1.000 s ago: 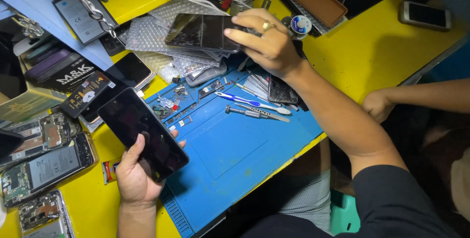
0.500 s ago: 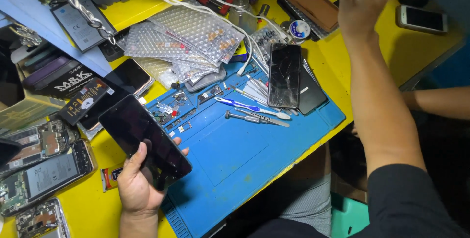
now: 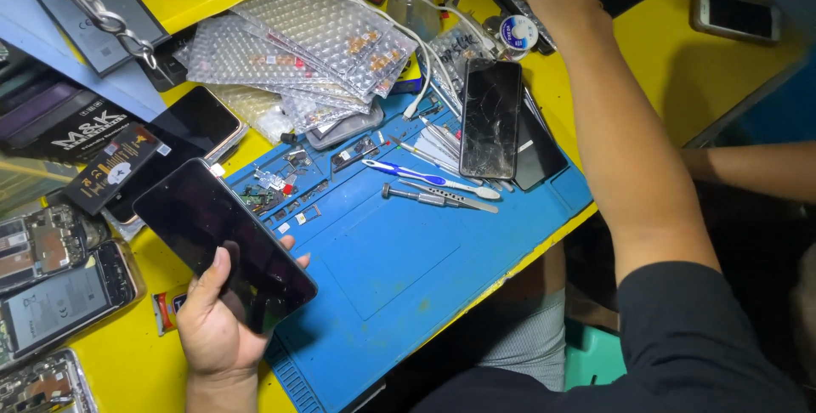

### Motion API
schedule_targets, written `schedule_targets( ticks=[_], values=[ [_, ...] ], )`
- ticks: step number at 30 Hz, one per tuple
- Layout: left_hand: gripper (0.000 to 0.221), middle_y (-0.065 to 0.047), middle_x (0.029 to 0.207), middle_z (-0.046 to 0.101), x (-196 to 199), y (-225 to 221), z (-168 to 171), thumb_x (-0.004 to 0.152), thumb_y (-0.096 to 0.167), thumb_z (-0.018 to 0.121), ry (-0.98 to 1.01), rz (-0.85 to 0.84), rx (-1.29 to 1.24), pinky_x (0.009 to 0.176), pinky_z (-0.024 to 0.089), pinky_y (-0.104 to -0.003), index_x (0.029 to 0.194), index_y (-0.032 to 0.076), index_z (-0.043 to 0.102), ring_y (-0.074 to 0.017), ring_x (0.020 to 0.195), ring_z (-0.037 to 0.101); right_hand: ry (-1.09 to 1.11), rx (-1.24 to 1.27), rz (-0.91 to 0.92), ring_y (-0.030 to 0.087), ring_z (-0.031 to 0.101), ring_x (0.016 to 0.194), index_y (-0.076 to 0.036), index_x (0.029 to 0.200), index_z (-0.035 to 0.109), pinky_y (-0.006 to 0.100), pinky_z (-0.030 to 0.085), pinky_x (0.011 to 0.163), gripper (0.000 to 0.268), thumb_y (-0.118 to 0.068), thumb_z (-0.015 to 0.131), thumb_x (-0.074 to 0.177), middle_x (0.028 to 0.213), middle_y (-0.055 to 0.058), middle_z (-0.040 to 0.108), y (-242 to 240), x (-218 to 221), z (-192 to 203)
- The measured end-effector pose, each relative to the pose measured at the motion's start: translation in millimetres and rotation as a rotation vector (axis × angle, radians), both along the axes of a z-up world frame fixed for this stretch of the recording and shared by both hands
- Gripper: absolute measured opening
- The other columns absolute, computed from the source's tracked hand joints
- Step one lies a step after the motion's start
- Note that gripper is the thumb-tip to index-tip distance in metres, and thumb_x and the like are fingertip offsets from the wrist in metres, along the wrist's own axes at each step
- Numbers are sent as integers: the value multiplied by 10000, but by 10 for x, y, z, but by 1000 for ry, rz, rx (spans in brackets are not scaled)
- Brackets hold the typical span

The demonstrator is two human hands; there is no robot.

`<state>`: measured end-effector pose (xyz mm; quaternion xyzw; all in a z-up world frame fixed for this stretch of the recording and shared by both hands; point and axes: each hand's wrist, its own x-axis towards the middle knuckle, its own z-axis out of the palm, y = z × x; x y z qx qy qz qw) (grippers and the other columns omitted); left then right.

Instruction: The person applies adhesive to the internal frame of a disassembled smartphone and attaches the back cover. They then handle a second smartphone, applying adhesive to its screen assembly and connecting a charging cable to test the device.

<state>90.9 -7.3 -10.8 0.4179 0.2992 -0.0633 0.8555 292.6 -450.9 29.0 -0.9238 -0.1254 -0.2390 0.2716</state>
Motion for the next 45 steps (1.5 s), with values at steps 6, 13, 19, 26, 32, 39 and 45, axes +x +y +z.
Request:
schedule_targets(
  ticks=[6, 13, 19, 26, 32, 39, 45],
  values=[
    [542, -189, 1257, 632, -53, 23, -99, 961, 238, 493, -101, 1, -97, 992, 474, -784, 1485, 102, 512, -489, 1137, 627, 481, -196, 10, 304, 706, 985, -21, 1244, 751, 403, 543, 754, 270, -211, 709, 1058, 1176, 194, 739, 182, 13, -285],
    [468, -262, 1201, 680, -91, 77, -204, 1000, 281, 544, -220, -56, -261, 1032, 460, -763, 1360, -14, 586, -484, 1179, 643, 380, -3, -49, 281, 657, 1034, -30, 1194, 734, 418, 546, 701, 204, -164, 741, 1041, 1123, 166, 700, 95, 61, -554],
    [588, -262, 1370, 589, -97, 1, -98, 996, 343, 531, -292, -94, -295, 1063, 461, -659, 1454, -24, 491, -426, 1275, 575, 310, -86, -39, 277, 615, 1019, -76, 1103, 793, 458, 525, 737, 144, -182, 802, 1006, 1036, 125, 707, 45, 261, -798],
    [842, -323, 1413, 554, -109, 9, -75, 970, 644, 470, -547, -207, -535, 1148, 325, -741, 1510, -2, 462, -482, 1355, 501, 71, 238, -16, 61, 619, 710, -129, 963, 678, 270, 435, 597, 116, -77, 653, 1064, 802, -25, 667, 97, 199, -751],
    [905, -253, 1356, 635, -104, 15, -81, 944, 748, 409, -598, -213, -645, 1122, 395, -744, 1445, 9, 552, -422, 1283, 604, -107, 328, 303, 342, 604, 1133, 149, 1260, 665, 399, 465, 1041, 87, 218, 692, 1214, 1205, 269, 628, 450, -1061, -266],
    [784, -244, 1283, 673, -204, -90, 1, 1037, 664, 449, -632, -90, -668, 1023, 540, -634, 1383, -24, 593, -408, 1191, 664, 238, 198, 634, 245, 563, 1164, 21, 1422, 578, 319, 456, 1080, 722, -86, 868, 770, 1192, 129, 630, 1331, -2070, -327],
    [668, -194, 1182, 707, -311, -251, -20, 1017, 610, 514, -476, 173, -630, 961, 540, -560, 1261, 3, 651, -338, 1075, 689, 38, 85, 777, 320, 692, 1040, 21, 1315, 625, 396, 586, 936, 319, -6, 622, 997, 1141, 203, 673, 1833, -2302, -561]
  ],
)
